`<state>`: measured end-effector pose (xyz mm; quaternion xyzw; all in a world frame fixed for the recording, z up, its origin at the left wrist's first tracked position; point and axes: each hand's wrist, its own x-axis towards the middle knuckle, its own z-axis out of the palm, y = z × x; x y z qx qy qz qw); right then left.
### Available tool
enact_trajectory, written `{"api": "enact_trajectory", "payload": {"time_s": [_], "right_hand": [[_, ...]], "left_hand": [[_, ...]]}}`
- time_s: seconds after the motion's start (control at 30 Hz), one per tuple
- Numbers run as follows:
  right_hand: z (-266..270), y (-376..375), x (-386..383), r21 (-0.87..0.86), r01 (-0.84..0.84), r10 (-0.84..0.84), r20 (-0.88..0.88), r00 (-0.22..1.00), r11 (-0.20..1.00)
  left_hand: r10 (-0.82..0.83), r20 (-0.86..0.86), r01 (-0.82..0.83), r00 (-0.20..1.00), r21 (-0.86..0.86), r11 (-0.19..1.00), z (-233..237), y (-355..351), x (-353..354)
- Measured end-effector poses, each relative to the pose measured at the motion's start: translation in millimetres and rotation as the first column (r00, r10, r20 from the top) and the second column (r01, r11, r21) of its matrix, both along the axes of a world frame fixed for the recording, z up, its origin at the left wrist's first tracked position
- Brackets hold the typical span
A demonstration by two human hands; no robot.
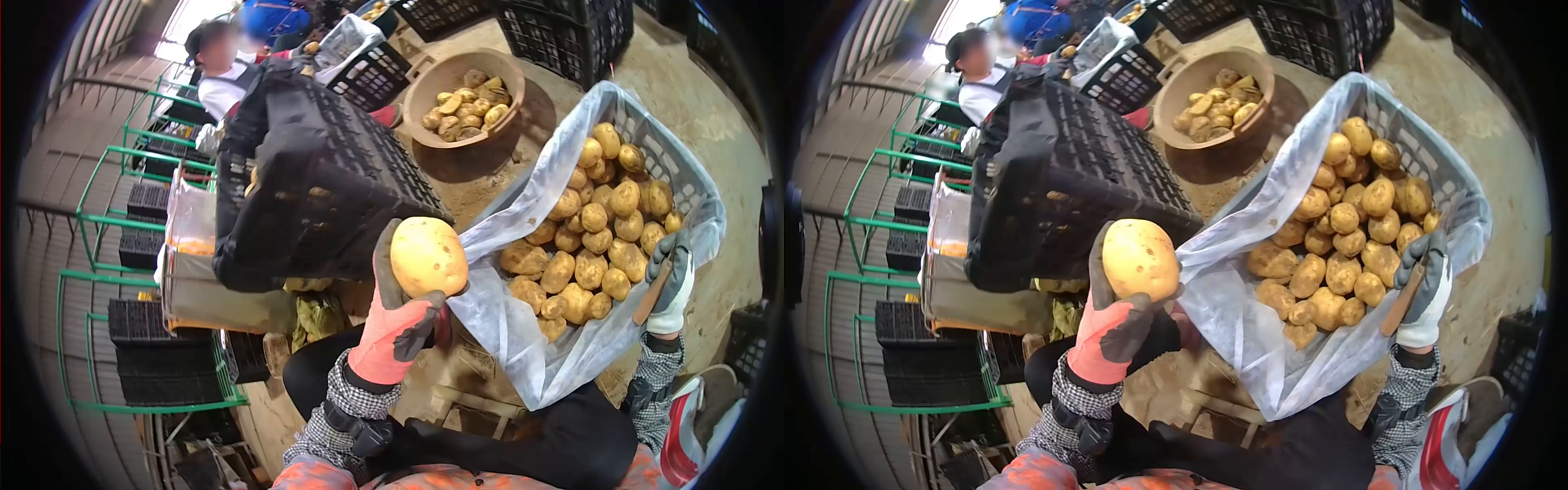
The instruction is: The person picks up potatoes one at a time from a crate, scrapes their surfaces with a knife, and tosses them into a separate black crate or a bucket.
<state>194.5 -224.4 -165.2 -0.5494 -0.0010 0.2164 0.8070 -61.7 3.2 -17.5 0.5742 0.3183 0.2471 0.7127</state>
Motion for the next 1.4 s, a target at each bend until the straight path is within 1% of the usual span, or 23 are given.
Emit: {"api": "enact_trajectory", "payload": {"time_s": [0.03,0.17,0.23,0.3,0.37,0.43,0.5,0.57,0.67,0.7,0.83,0.9,0.97,1.07,1.1,1.17,1.2,1.23,1.27,1.3,1.33,1.37,1.4], "right_hand": [[1,3,0,-0.058,0.044,-0.045,-0.018,0.999,0.997],[-38,-8,11,-0.010,0.029,-0.028,0.020,0.999,1.000],[-62,-11,20,-0.035,0.055,-0.051,0.111,0.993,0.998],[-74,-11,25,-0.090,0.102,-0.082,0.205,0.975,0.991],[-129,-34,72,-0.111,0.013,-0.004,0.081,0.997,0.994],[-126,-29,76,-0.191,0.059,-0.028,0.163,0.986,0.980],[-86,-7,44,-0.121,0.108,-0.089,0.148,0.985,0.987],[-73,7,34,-0.175,0.123,-0.089,0.189,0.978,0.977],[-60,11,28,-0.274,0.169,-0.097,0.257,0.962,0.947],[-58,11,30,-0.302,0.186,-0.102,0.273,0.957,0.935],[-58,-3,34,-0.406,0.250,-0.116,0.326,0.938,0.879],[-66,-17,39,-0.444,0.269,-0.114,0.344,0.932,0.855],[-81,-32,46,-0.483,0.265,-0.092,0.352,0.931,0.834],[-119,-37,58,-0.520,0.190,0.028,0.382,0.924,0.833],[-121,-40,56,-0.524,0.082,0.056,0.243,0.968,0.848],[-40,16,-18,-0.309,0.112,-0.080,0.113,0.990,0.944],[-46,6,-10,-0.351,-0.013,0.089,0.200,0.976,0.936],[-55,-5,-7,-0.263,-0.001,0.010,0.035,0.999,0.965],[-59,-16,-5,-0.418,-0.047,0.164,0.247,0.955,0.907],[-86,-23,0,-0.521,0.221,0.125,0.549,0.827,0.825],[-85,-22,-2,-0.513,0.176,0.060,0.410,0.910,0.840],[-45,0,-14,-0.333,0.069,-0.019,0.151,0.988,0.940],[-10,15,-28,-0.279,-0.003,-0.007,-0.033,0.999,0.960]], "left_hand": [[0.018,0.017,-0.019,1.000,0.008,1.000,5,-4,-7],[-0.078,-0.020,0.068,0.997,-0.311,0.948,19,-10,-72],[0.048,0.065,-0.016,0.997,-0.418,0.908,12,-13,-108],[0.138,0.130,-0.079,0.982,-0.382,0.921,33,-14,-141],[0.254,0.197,-0.158,0.947,-0.402,0.902,59,-10,-171],[0.376,0.316,-0.187,0.871,-0.496,0.848,43,19,-229],[0.518,0.290,-0.387,0.805,-0.406,0.828,46,44,-269],[0.555,0.210,-0.523,0.805,-0.188,0.831,55,75,-301],[0.656,0.174,-0.663,0.734,-0.026,0.749,27,159,-339],[0.682,0.163,-0.658,0.713,-0.183,0.731,22,194,-345],[0.818,0.066,-0.819,0.572,-0.004,0.573,-23,304,-345],[0.774,0.454,-0.833,0.441,-0.116,0.542,-29,318,-334],[0.801,0.470,-0.886,0.371,-0.077,0.456,-15,302,-319],[0.612,0.494,-0.755,0.618,0.155,0.637,42,229,-289],[0.553,0.462,-0.712,0.693,0.324,0.623,56,204,-277],[0.565,0.303,-0.636,0.767,0.471,0.611,88,159,-232],[0.475,0.265,-0.541,0.839,0.482,0.689,94,144,-212],[0.416,0.150,-0.400,0.897,0.675,0.619,95,124,-187],[0.244,0.136,-0.272,0.960,0.658,0.702,80,125,-176],[0.014,-0.123,0.089,0.992,0.789,0.608,82,119,-150],[-0.195,-0.196,0.277,0.961,0.679,0.680,67,113,-116],[-0.380,-0.244,0.450,0.892,0.554,0.701,49,100,-85],[-0.456,-0.403,0.609,0.793,0.545,0.577,30,91,-54]]}}
